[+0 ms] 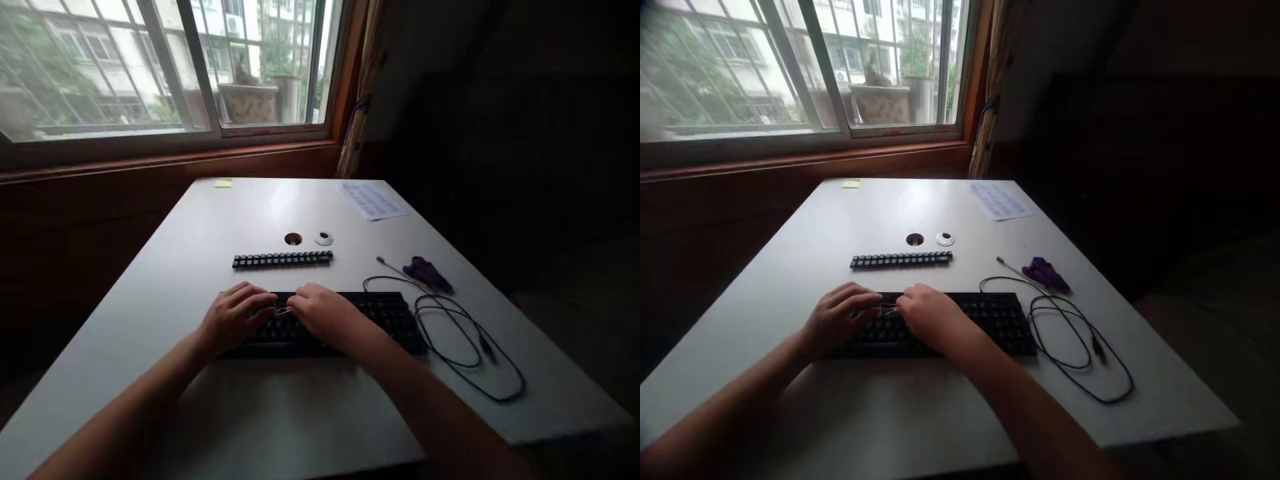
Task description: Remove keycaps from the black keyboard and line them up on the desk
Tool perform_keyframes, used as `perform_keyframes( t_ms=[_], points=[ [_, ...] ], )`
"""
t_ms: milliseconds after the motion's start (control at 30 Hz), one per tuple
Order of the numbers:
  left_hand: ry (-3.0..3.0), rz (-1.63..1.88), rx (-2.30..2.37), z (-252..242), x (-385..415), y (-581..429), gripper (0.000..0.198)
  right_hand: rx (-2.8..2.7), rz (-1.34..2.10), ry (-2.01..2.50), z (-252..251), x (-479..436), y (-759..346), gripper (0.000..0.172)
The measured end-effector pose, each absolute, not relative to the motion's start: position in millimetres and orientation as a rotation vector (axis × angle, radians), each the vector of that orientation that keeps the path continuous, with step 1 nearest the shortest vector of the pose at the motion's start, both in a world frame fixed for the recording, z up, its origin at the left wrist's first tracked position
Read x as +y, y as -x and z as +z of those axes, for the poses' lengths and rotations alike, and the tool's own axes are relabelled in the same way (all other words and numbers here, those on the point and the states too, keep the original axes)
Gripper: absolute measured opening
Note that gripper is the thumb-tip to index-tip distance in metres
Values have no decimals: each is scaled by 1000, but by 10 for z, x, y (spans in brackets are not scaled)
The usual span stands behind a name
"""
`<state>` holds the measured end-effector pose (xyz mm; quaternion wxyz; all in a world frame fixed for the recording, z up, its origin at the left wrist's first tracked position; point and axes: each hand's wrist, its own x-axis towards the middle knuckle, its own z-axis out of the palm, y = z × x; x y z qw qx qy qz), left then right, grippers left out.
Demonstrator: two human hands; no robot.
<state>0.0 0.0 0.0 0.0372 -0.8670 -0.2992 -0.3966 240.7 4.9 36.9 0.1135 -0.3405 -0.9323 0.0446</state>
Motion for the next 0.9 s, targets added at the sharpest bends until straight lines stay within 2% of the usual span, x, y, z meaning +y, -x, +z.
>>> perform_keyframes(
  t_ms=[200, 367, 567, 733, 900],
  points=[
    [2810, -1203, -809, 297, -43, -53, 27, -2710, 276, 981, 644, -25, -2453, 21],
    [2707, -1390, -1019, 294, -39, -53, 15, -2504, 443, 1020, 702, -65, -2667, 28],
    [2789, -1467, -1180, 386, -61, -119, 7, -2097, 828, 919, 834, -171, -2941, 21],
    [3096, -1254, -855, 419, -149, -196, 10, -1924, 969, 677, 705, -433, -2956, 16],
    [3237, -980, -620, 403, -204, -256, 7, -1926, 944, 708, 493, -652, -2891, 19]
  ],
)
